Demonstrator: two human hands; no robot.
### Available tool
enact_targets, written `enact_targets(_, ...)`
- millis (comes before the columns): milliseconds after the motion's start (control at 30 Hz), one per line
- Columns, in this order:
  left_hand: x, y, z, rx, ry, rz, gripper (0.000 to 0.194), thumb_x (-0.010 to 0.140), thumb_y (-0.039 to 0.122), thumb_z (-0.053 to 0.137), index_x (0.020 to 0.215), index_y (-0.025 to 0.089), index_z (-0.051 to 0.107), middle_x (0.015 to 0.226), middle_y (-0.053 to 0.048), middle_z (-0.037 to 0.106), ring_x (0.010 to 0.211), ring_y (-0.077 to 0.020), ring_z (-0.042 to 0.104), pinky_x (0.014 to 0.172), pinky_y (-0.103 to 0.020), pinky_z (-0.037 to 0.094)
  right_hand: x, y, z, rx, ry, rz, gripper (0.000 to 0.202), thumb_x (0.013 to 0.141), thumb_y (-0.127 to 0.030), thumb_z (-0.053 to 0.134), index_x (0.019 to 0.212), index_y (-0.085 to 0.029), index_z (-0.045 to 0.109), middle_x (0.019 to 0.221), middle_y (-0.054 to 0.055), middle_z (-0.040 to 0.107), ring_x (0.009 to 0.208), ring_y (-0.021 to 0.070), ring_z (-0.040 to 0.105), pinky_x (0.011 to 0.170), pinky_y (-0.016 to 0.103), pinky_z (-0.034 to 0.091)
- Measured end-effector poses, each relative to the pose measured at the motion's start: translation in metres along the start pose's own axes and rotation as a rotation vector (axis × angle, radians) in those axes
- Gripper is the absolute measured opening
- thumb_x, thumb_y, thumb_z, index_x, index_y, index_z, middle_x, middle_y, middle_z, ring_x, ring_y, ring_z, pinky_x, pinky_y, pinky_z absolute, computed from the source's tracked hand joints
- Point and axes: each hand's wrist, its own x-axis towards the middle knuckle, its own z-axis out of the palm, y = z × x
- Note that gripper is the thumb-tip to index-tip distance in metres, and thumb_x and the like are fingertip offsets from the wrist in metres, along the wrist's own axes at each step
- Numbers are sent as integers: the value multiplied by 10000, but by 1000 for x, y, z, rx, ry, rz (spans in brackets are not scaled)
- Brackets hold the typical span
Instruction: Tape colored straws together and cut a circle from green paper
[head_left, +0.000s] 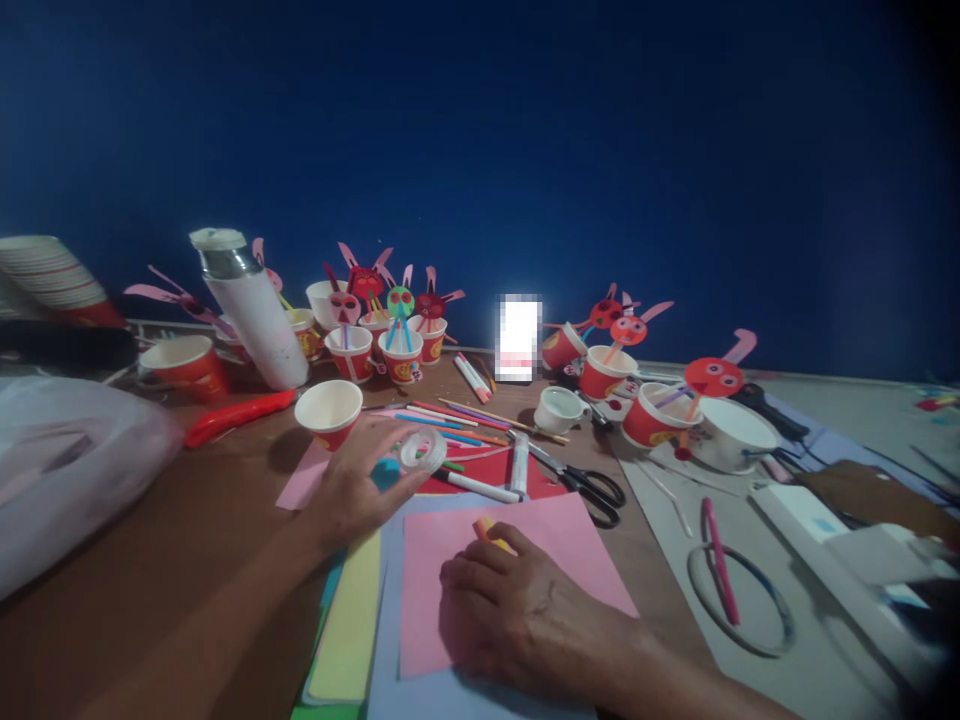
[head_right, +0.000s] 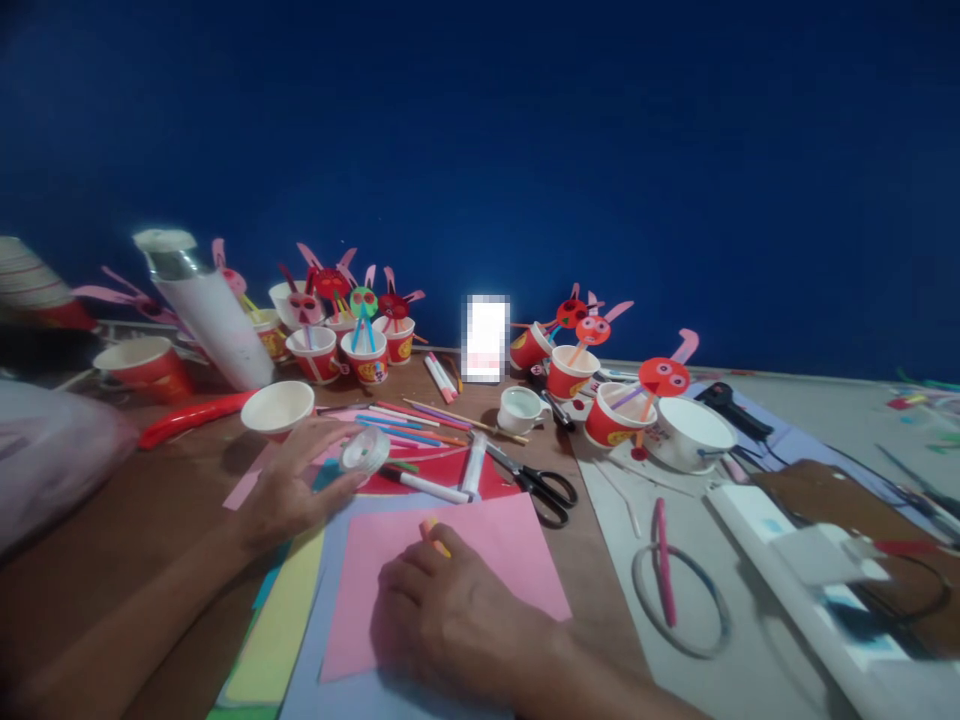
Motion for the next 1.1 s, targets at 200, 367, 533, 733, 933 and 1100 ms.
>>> enact_targets(200, -1, 1, 3, 5, 4, -1, 363, 774, 308, 595, 1122, 225, 531, 1091, -71, 597, 1066, -236, 517, 925, -397, 418, 1, 6, 5, -85, 143, -45, 96, 881, -210, 462, 848, -186, 550, 861, 57, 632, 840, 155, 553, 919, 383, 349)
enact_targets(367, 0, 2, 3, -24, -18, 35, 366, 774, 276, 605, 1126, 220, 525, 1093, -68, 597, 1070, -224, 512, 941, -391, 408, 1, 5, 5, -93, 163, -91, 119, 885, -109, 439, 887, -182, 534, 868, 28, 644, 821, 128, 560, 932, 369, 338)
enact_targets(533, -1, -2, 5, -25, -9, 38, 382, 770, 268, 610, 1137, 219, 516, 1088, -79, 589, 1056, -227, 512, 926, -398, 413, 0, -1, 10, -26, 178, -150, 257, 887, -401, 463, 970, -168, 535, 887, 40, 647, 842, 165, 556, 904, 393, 342)
enact_targets(733, -2, -1, 5, -49, -31, 18, 364, 781, 271, 595, 1133, 216, 518, 1104, -83, 583, 1068, -230, 505, 939, -409, 407, -1, -4, 15, -19, 103, -127, 445, 856, -547, 435, 1068, -163, 513, 933, 66, 632, 866, 192, 537, 880, 410, 345)
enact_targets(933, -3, -1, 5, -50, -16, 21, 363, 780, 267, 594, 1134, 227, 521, 1096, -72, 578, 1064, -221, 499, 932, -394, 411, 1, -3, 16, -31, 150, -122, 160, 889, -320, 467, 941, -189, 543, 913, 48, 633, 860, 158, 539, 913, 390, 331)
enact_targets(1100, -3, 1, 4, -20, -32, -7, 388, 782, 289, 594, 1153, 221, 506, 1110, -80, 577, 1090, -233, 489, 945, -402, 403, 0, 1, 12, -20, 131, -117, 123, 890, -128, 441, 949, -174, 539, 995, 34, 629, 885, 138, 532, 925, 374, 326)
